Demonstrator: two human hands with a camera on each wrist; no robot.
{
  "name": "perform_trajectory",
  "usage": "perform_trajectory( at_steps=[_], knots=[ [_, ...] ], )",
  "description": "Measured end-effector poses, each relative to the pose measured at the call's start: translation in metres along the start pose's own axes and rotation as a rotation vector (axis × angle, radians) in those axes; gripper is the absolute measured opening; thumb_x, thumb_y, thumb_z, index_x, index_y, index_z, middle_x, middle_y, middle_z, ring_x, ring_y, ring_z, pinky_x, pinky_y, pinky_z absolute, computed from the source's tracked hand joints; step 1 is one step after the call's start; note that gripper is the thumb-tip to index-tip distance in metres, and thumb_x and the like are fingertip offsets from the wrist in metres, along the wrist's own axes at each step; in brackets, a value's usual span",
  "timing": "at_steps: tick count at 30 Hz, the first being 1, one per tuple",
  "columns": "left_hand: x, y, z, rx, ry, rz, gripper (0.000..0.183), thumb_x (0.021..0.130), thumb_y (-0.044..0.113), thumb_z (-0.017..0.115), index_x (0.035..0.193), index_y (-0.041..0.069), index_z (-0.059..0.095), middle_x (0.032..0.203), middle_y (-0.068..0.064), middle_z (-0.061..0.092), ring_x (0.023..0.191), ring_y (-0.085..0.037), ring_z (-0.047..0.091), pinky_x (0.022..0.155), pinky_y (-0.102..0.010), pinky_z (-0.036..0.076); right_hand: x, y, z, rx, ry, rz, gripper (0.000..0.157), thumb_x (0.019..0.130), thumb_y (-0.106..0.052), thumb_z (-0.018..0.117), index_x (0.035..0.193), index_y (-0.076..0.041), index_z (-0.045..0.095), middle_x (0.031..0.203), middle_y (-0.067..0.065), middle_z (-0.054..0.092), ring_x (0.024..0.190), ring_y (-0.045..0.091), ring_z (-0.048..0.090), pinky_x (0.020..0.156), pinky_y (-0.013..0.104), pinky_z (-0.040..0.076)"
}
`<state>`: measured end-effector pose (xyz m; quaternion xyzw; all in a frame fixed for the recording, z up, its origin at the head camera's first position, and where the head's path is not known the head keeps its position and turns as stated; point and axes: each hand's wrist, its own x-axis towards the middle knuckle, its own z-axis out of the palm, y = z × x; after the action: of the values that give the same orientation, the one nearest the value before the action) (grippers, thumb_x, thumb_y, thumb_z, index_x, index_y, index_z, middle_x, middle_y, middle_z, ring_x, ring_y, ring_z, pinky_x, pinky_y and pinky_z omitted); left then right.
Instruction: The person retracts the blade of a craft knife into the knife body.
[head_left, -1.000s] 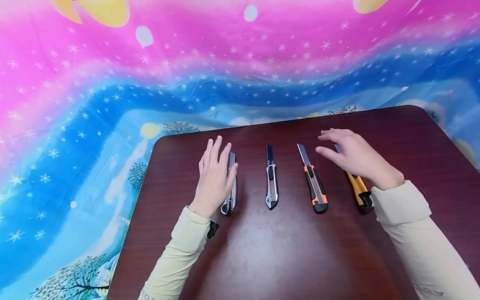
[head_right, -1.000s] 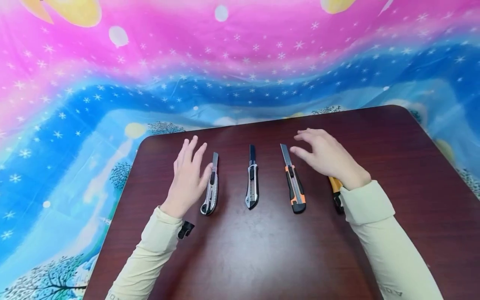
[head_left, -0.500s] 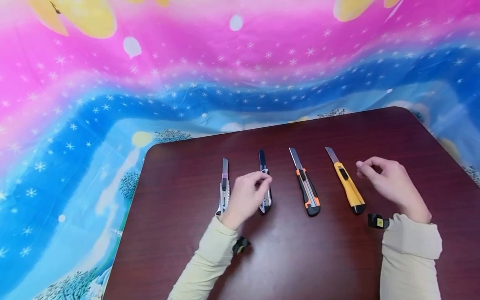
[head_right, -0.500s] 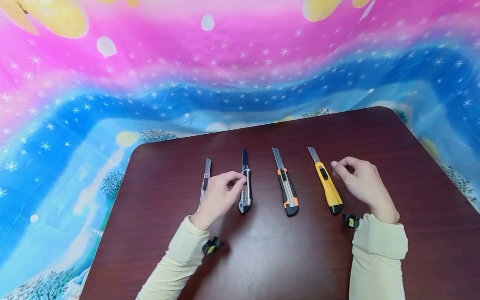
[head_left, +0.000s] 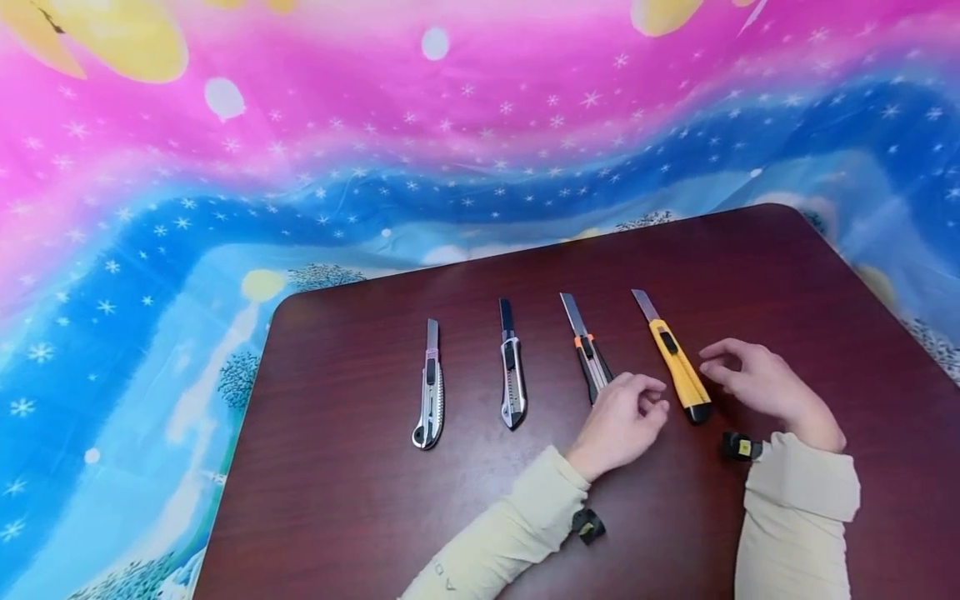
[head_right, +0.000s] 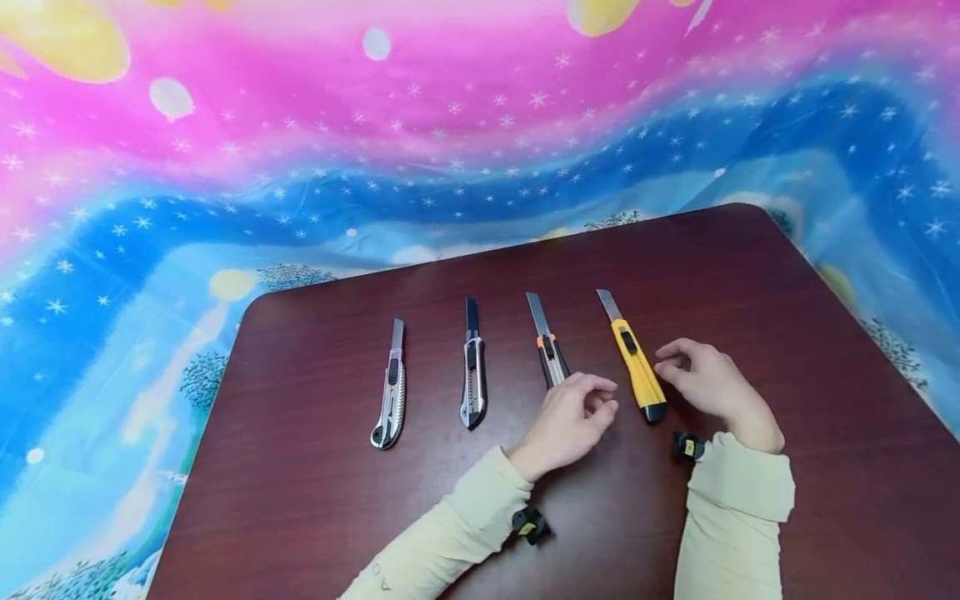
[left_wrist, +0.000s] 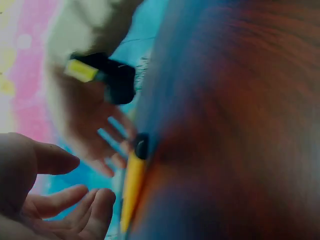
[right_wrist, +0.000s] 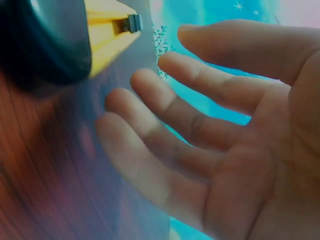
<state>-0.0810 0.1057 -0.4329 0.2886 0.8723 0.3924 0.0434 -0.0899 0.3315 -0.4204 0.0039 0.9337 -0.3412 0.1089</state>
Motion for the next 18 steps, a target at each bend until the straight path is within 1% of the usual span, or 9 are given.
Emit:
perform_trajectory(
  at_steps=[1, 2, 4, 7, 9, 11, 13, 15, 18],
  knots=[
    [0.003, 0.001, 0.008, 0.004, -0.009, -0.022, 0.023, 0.092, 0.019, 0.062, 0.113, 0.01, 0.066, 0.097, 0.005, 0.065, 0.081, 0.005, 0.056, 0.07, 0.004, 0.037, 0.001, 0.0, 0.002, 0.022, -0.017, 0.007, 0.035, 0.098, -0.019, 0.054, 0.122, 0.007, 0.055, 0.103, 0.025, 0.068, 0.077, 0.02, 0.066, 0.066, 0.03, 0.057],
    [0.005, 0.003, 0.016, 0.016, -0.015, -0.05, 0.025, 0.092, 0.021, 0.063, 0.115, 0.01, 0.065, 0.099, 0.005, 0.064, 0.083, 0.004, 0.056, 0.07, 0.003, 0.038, 0.002, 0.0, 0.003, 0.042, -0.025, 0.008, 0.036, 0.098, -0.017, 0.054, 0.122, 0.009, 0.054, 0.104, 0.026, 0.068, 0.077, 0.02, 0.067, 0.066, 0.03, 0.059],
    [0.009, 0.004, 0.028, 0.074, -0.012, -0.105, 0.031, 0.091, 0.025, 0.065, 0.118, 0.011, 0.063, 0.103, 0.005, 0.061, 0.089, 0.0, 0.053, 0.072, -0.001, 0.039, 0.004, -0.002, 0.006, 0.057, -0.039, 0.011, 0.037, 0.097, -0.015, 0.054, 0.123, 0.01, 0.052, 0.106, 0.028, 0.066, 0.08, 0.021, 0.067, 0.067, 0.031, 0.06],
    [0.014, 0.006, 0.043, 0.177, -0.016, -0.166, 0.041, 0.089, 0.032, 0.067, 0.123, 0.011, 0.059, 0.108, 0.001, 0.056, 0.096, -0.008, 0.046, 0.075, -0.008, 0.04, 0.007, -0.004, 0.009, 0.035, -0.058, 0.006, 0.038, 0.097, -0.015, 0.054, 0.124, 0.011, 0.051, 0.107, 0.028, 0.064, 0.083, 0.024, 0.065, 0.069, 0.033, 0.059],
    [0.016, 0.009, 0.05, 0.25, -0.039, -0.181, 0.047, 0.087, 0.038, 0.068, 0.124, 0.012, 0.056, 0.11, -0.001, 0.052, 0.096, -0.011, 0.042, 0.076, -0.012, 0.041, 0.007, -0.004, 0.011, 0.0, -0.057, 0.004, 0.039, 0.096, -0.015, 0.054, 0.125, 0.011, 0.05, 0.108, 0.027, 0.064, 0.084, 0.025, 0.063, 0.07, 0.033, 0.056],
    [0.019, 0.013, 0.056, 0.281, -0.066, -0.202, 0.051, 0.085, 0.041, 0.069, 0.125, 0.012, 0.054, 0.109, -0.002, 0.048, 0.095, -0.012, 0.041, 0.078, -0.013, 0.041, 0.007, -0.004, 0.011, -0.016, -0.062, 0.01, 0.041, 0.097, -0.016, 0.054, 0.126, 0.011, 0.049, 0.109, 0.028, 0.063, 0.085, 0.026, 0.062, 0.07, 0.033, 0.055],
    [0.023, 0.016, 0.059, 0.274, -0.087, -0.242, 0.054, 0.084, 0.043, 0.07, 0.124, 0.012, 0.051, 0.108, -0.003, 0.045, 0.094, -0.012, 0.042, 0.08, -0.013, 0.042, 0.008, -0.004, 0.012, -0.014, -0.071, 0.017, 0.043, 0.097, -0.017, 0.054, 0.127, 0.012, 0.047, 0.11, 0.028, 0.062, 0.085, 0.027, 0.062, 0.07, 0.034, 0.056],
    [0.026, 0.018, 0.061, 0.285, -0.092, -0.28, 0.059, 0.083, 0.045, 0.071, 0.125, 0.01, 0.05, 0.107, -0.002, 0.045, 0.093, -0.011, 0.043, 0.081, -0.013, 0.044, 0.009, -0.005, 0.012, -0.015, -0.077, 0.021, 0.044, 0.096, -0.018, 0.054, 0.128, 0.012, 0.047, 0.11, 0.029, 0.062, 0.084, 0.026, 0.063, 0.07, 0.035, 0.056],
    [0.031, 0.019, 0.062, 0.35, -0.092, -0.299, 0.063, 0.083, 0.048, 0.07, 0.129, 0.009, 0.05, 0.107, -0.002, 0.047, 0.09, -0.011, 0.047, 0.077, -0.014, 0.046, 0.012, -0.008, 0.014, -0.019, -0.083, 0.016, 0.043, 0.096, -0.017, 0.054, 0.127, 0.012, 0.048, 0.109, 0.028, 0.062, 0.085, 0.026, 0.062, 0.07, 0.034, 0.056]
  ],
)
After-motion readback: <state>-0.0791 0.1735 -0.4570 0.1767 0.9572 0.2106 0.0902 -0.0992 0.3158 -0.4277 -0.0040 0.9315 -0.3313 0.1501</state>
